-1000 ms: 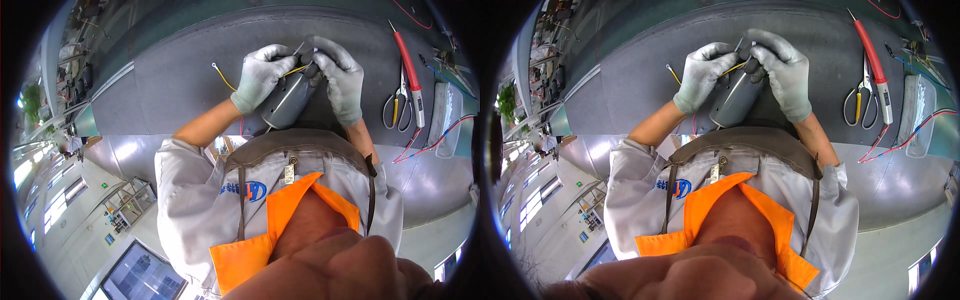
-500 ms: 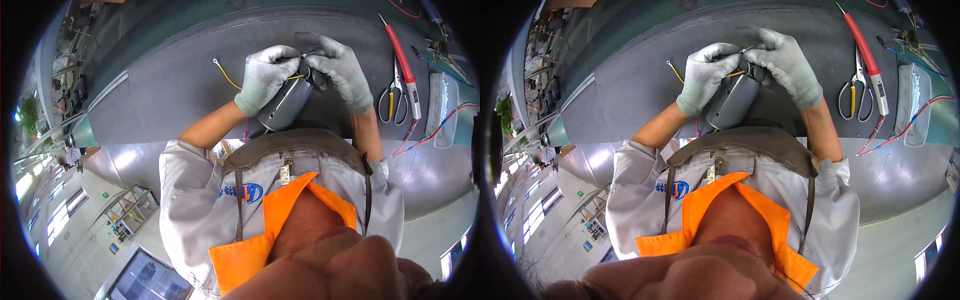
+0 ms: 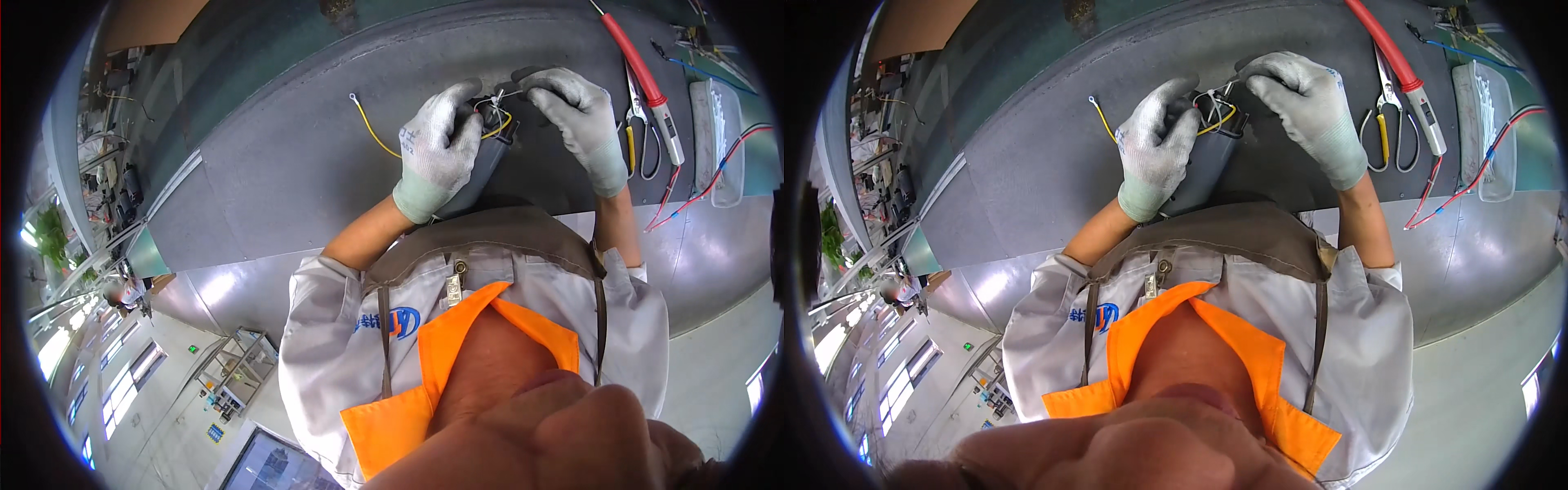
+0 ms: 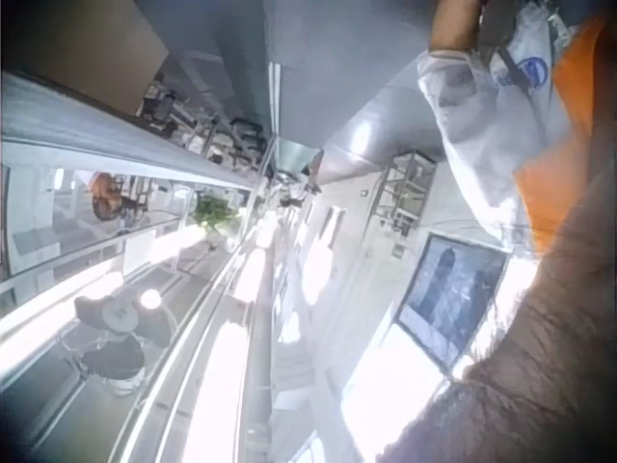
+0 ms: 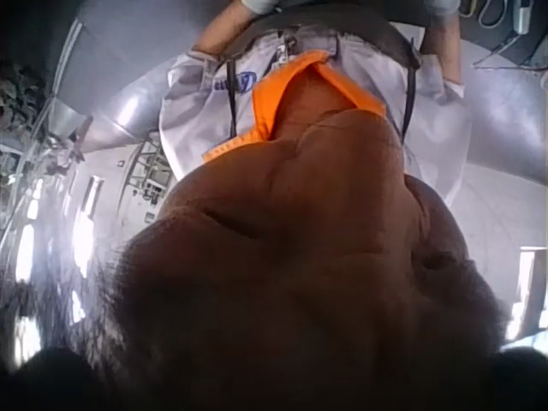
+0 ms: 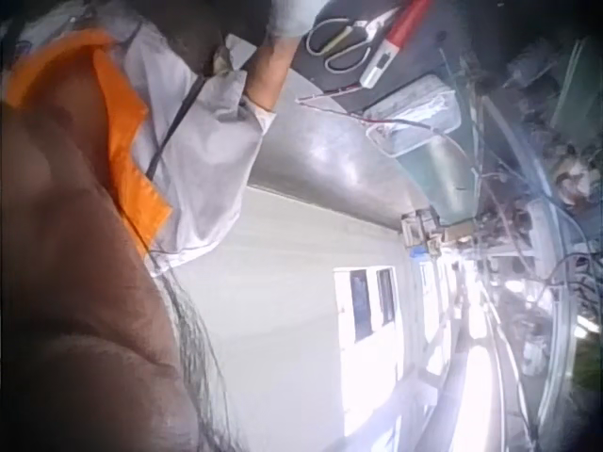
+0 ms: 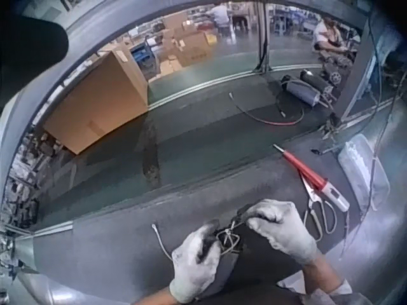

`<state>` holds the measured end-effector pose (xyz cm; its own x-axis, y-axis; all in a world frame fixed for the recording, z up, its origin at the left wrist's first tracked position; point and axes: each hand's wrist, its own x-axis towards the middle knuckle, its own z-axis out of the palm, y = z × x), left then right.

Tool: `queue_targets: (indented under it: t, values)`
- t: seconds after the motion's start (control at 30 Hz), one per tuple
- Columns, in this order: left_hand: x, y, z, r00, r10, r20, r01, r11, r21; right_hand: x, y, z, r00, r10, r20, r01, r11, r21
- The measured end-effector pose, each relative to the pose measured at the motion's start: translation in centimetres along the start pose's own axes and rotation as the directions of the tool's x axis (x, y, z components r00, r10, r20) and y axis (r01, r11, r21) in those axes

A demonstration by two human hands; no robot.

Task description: Connecting wires to electric motors on an assembly line.

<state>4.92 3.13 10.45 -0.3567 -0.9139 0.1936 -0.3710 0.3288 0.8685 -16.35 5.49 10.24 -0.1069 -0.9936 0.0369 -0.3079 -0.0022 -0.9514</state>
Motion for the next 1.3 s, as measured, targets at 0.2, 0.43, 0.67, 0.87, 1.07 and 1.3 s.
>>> queue_targets:
  t: [0.2,0.43,0.67,0.87,1.07,1.3]
  values:
    - [0.3,0.1,0.1,0.984,0.177,0.016,-0.178,0.98,0.085,0.2,0.0,-0.8,0.961,-0.08,0.265,0.035,0.985,0.169]
    - [0.3,0.2,0.0,0.986,0.16,0.046,-0.164,0.981,0.101,1.2,0.4,0.4,0.846,-0.453,0.281,0.52,0.816,-0.251]
    - [-0.7,0.2,0.2,0.984,-0.177,0.009,0.177,0.979,-0.099,0.5,4.2,-0.4,0.963,-0.268,-0.031,0.255,0.943,-0.213]
    - [-0.5,0.0,0.0,0.994,0.107,0.012,-0.108,0.989,0.104,4.3,6.2,-6.4,0.849,-0.495,-0.185,0.226,0.657,-0.719]
    - [-0.4,0.4,0.2,0.992,0.103,0.075,-0.114,0.98,0.165,2.1,2.4,-7.5,0.973,0.044,0.227,0.081,0.855,-0.513]
    - [-0.5,0.3,0.5,0.97,0.216,0.109,-0.238,0.933,0.271,-0.7,3.5,3.3,0.816,-0.569,0.102,0.575,0.784,-0.233]
